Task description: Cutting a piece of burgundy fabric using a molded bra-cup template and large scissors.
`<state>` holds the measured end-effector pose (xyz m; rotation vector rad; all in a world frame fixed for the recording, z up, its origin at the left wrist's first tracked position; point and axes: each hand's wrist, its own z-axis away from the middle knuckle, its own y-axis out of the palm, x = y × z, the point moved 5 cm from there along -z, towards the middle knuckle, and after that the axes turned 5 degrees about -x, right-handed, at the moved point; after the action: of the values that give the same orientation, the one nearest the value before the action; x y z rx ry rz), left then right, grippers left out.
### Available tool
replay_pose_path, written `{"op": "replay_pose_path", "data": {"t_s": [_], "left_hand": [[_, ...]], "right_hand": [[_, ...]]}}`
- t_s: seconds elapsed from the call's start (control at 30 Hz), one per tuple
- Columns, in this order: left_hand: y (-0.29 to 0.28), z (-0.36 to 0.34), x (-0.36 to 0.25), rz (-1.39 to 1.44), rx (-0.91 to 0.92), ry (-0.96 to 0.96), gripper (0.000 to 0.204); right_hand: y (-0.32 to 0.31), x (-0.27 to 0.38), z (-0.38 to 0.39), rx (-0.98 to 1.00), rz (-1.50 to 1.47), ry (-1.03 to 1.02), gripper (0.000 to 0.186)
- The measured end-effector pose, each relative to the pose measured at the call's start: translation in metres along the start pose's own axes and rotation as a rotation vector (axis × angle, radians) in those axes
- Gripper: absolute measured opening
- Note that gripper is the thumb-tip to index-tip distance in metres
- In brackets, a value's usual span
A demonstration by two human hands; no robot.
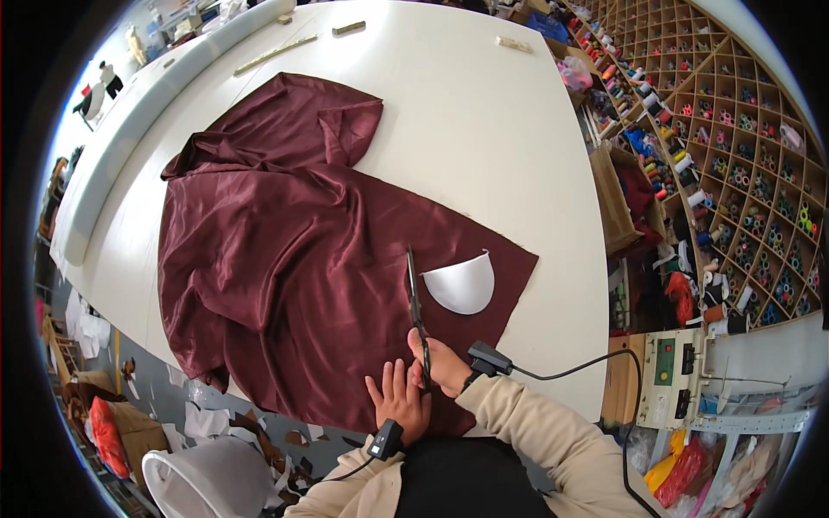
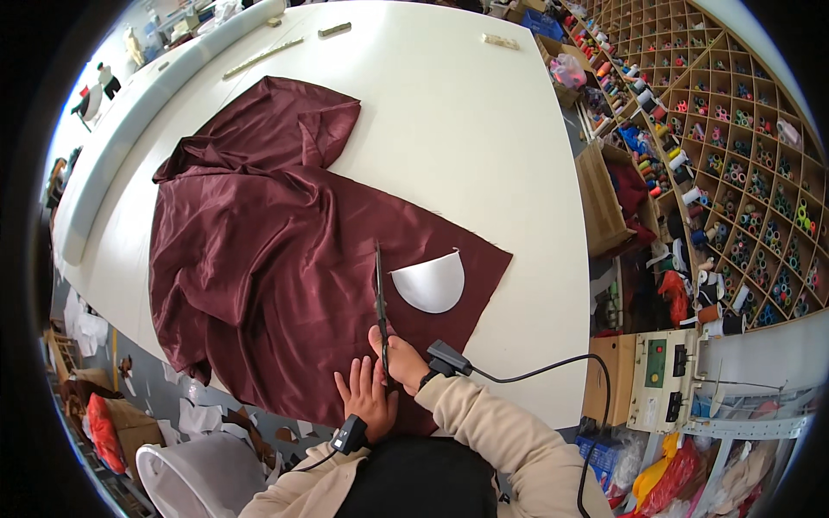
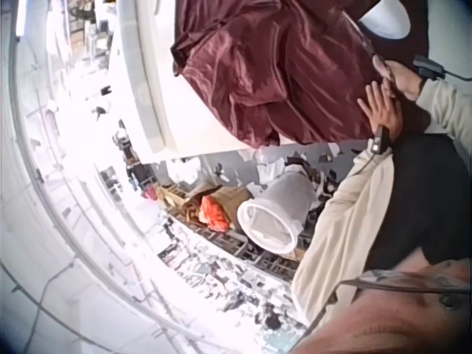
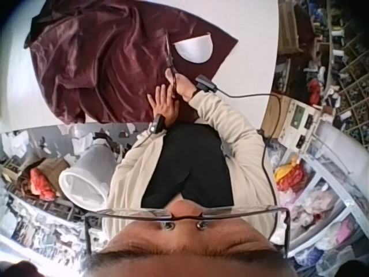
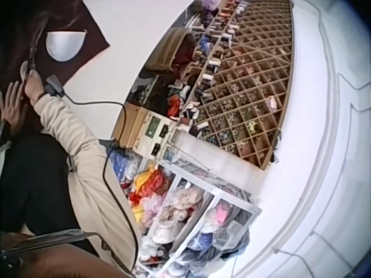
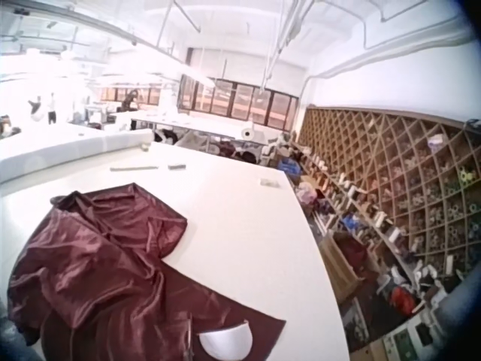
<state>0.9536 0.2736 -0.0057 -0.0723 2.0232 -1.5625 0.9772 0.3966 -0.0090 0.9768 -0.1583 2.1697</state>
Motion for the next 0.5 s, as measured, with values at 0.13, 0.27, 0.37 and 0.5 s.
{"op": "replay_pose_path", "data": {"t_s": [0.13, 0.27, 0.37, 0.5], "left_hand": [[-0.002, 0.000, 0.001, 0.005, 0.008, -0.012, 0.065], [-0.008, -0.002, -0.001, -0.012, -0.010, -0.001, 0.062], [-0.004, 0.001, 0.000, 0.003, -0.010, 0.001, 0.063], [-0.005, -0.001, -0.002, 0.021, 0.005, 0.004, 0.064]], "right_hand": [[0.000, 0.016, -0.021, 0.055, -0.074, 0.080, 0.059], [0.003, 0.037, -0.029, -0.025, -0.052, 0.080, 0.066], [0.003, 0.048, -0.025, -0.063, -0.038, 0.098, 0.066], [-0.001, 0.061, -0.046, -0.023, -0.123, 0.093, 0.066]]}}
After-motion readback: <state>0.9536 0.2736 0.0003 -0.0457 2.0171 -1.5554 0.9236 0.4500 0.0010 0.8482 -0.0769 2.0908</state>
